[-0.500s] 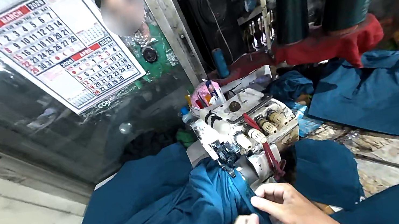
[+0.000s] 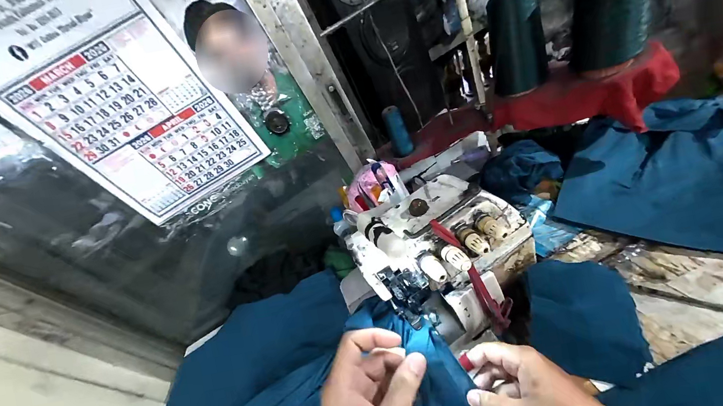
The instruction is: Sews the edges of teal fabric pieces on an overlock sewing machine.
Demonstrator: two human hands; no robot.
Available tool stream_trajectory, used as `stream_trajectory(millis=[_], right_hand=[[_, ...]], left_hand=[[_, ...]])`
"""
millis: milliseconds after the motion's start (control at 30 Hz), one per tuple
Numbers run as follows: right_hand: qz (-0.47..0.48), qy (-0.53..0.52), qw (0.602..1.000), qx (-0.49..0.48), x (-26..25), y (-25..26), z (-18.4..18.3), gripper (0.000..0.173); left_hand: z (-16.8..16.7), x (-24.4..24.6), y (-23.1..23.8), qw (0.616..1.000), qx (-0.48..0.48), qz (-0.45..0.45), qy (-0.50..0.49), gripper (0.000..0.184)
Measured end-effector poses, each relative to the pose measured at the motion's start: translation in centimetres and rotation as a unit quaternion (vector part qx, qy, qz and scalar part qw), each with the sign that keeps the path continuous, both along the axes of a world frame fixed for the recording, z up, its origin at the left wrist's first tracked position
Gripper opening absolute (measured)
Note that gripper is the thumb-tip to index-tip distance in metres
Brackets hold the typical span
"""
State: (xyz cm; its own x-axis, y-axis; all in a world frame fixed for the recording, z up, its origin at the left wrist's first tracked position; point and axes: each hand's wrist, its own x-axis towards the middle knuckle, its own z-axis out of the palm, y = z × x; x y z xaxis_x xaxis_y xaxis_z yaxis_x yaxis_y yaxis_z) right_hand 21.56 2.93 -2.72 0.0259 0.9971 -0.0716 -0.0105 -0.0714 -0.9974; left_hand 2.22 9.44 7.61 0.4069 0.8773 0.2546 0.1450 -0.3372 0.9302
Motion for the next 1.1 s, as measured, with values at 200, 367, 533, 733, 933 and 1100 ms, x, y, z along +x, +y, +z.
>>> stream_trajectory(millis=[200,367,533,733,933,1100], right_hand=[[-0.002,0.083,0.996,0.037,-0.2,-1.4,0.1,0.046],[0.024,0.065,0.997,0.032,0.2,-1.3,-0.1,0.046],[0.023,0.072,0.997,0.013,0.3,-1.4,-0.2,0.047],[0.023,0.056,0.998,0.003,0.5,-1.5,-0.2,0.05],[0.032,0.059,0.998,0.011,0.5,-1.7,0.3,0.048],[0.037,0.068,0.997,0.021,0.8,-2.0,0.1,0.047]], left_hand=[[-1.6,0.1,-1.5,0.995,-0.091,-0.034,-0.014,0.035],[-5.7,0.5,-3.3,0.992,-0.125,0.01,-0.023,0.036],[-7.1,0.5,-3.8,0.991,-0.129,0.017,-0.015,0.034],[-6.9,-0.1,-4.2,0.984,-0.176,0.008,-0.037,0.034],[-7.1,0.2,-4.0,0.98,-0.189,-0.013,-0.067,0.029],[-7.7,0.4,-4.1,0.984,-0.174,0.002,-0.05,0.029]])
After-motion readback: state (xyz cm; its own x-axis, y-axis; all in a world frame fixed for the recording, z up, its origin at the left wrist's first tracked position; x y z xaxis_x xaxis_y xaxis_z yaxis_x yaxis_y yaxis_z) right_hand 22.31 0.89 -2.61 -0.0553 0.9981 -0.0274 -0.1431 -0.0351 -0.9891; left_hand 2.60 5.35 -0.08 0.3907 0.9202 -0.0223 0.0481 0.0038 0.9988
